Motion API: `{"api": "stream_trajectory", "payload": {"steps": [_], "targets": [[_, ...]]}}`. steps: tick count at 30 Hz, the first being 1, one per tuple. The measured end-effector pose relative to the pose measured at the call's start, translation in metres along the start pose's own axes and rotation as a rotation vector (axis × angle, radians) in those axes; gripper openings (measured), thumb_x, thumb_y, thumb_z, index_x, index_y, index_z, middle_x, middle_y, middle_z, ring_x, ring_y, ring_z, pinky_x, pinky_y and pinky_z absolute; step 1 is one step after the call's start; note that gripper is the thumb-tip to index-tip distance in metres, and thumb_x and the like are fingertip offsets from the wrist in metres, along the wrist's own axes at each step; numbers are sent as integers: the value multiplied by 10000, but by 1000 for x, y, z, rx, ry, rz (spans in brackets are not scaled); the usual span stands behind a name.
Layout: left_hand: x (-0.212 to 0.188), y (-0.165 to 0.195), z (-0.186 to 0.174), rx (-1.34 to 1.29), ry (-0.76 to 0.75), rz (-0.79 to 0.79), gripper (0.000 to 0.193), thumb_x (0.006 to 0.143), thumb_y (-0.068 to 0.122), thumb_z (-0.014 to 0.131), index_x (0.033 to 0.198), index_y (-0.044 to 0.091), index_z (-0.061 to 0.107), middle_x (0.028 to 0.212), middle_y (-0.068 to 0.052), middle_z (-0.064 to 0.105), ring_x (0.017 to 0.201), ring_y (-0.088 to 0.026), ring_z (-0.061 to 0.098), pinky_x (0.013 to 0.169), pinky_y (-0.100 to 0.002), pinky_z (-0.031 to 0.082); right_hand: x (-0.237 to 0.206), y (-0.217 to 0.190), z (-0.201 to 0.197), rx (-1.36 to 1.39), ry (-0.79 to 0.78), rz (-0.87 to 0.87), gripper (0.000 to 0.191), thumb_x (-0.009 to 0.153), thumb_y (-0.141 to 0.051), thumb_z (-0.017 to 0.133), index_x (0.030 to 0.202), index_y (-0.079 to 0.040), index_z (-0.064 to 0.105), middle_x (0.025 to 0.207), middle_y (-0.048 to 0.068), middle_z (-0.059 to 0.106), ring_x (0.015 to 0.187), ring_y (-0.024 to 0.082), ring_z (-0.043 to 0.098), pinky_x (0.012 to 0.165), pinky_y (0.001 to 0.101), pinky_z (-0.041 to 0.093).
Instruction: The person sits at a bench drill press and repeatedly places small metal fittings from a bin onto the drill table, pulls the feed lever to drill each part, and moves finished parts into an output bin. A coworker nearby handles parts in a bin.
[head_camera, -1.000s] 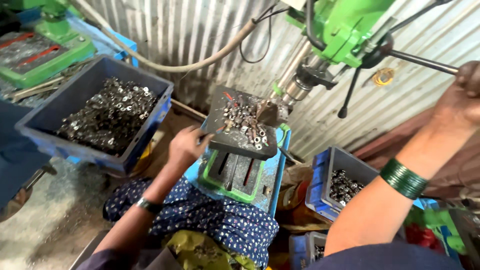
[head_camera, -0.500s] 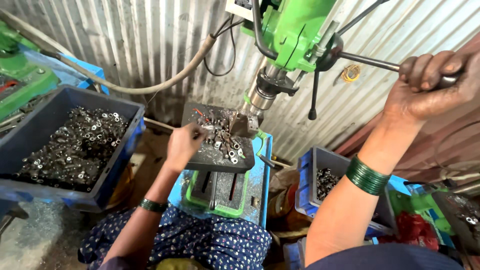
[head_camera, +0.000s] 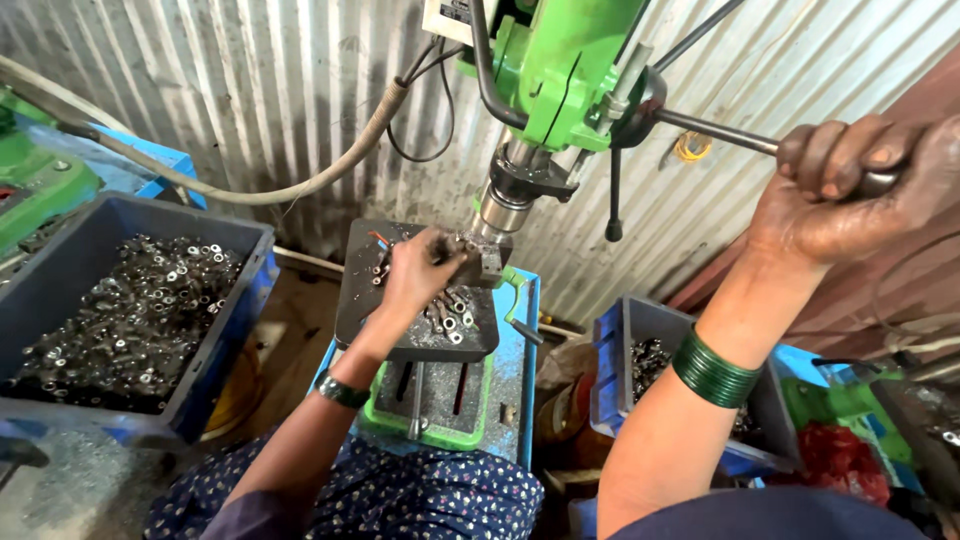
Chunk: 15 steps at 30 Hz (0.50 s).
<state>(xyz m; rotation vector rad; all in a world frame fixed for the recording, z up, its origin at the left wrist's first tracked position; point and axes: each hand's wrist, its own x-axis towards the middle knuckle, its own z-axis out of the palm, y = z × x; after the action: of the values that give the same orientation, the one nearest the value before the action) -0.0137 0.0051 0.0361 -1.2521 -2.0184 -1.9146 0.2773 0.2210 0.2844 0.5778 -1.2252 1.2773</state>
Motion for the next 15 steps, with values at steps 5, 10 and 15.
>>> {"api": "stream_trajectory", "payload": {"steps": [5,10,15], "targets": [[11,-7,-1,-39,-62,59,251,764,91,859,933,4,696,864,-146,771,792,-233,776,704,-331,585,-26,-2,20,-7,39,-42,486,1187,-370,564,814,-70,477,577,64,353,466,160,291,516,337,293],[12,-6,-5,-22,-107,67,287,783,132,844,1027,26,734,954,-152,777,894,-274,778,765,-343,584,-67,-33,29,-434,-8,80,269,1146,-281,542,1088,-33,630,898,147,667,827,238,689,890,437,568],[10,-6,2,75,-108,118,224,856,202,814,1049,88,800,995,-154,768,922,-350,737,829,-390,564,-29,-92,-19,-1080,-207,533,364,1126,-290,521,1208,42,646,1042,206,735,970,278,748,925,438,586]]}}
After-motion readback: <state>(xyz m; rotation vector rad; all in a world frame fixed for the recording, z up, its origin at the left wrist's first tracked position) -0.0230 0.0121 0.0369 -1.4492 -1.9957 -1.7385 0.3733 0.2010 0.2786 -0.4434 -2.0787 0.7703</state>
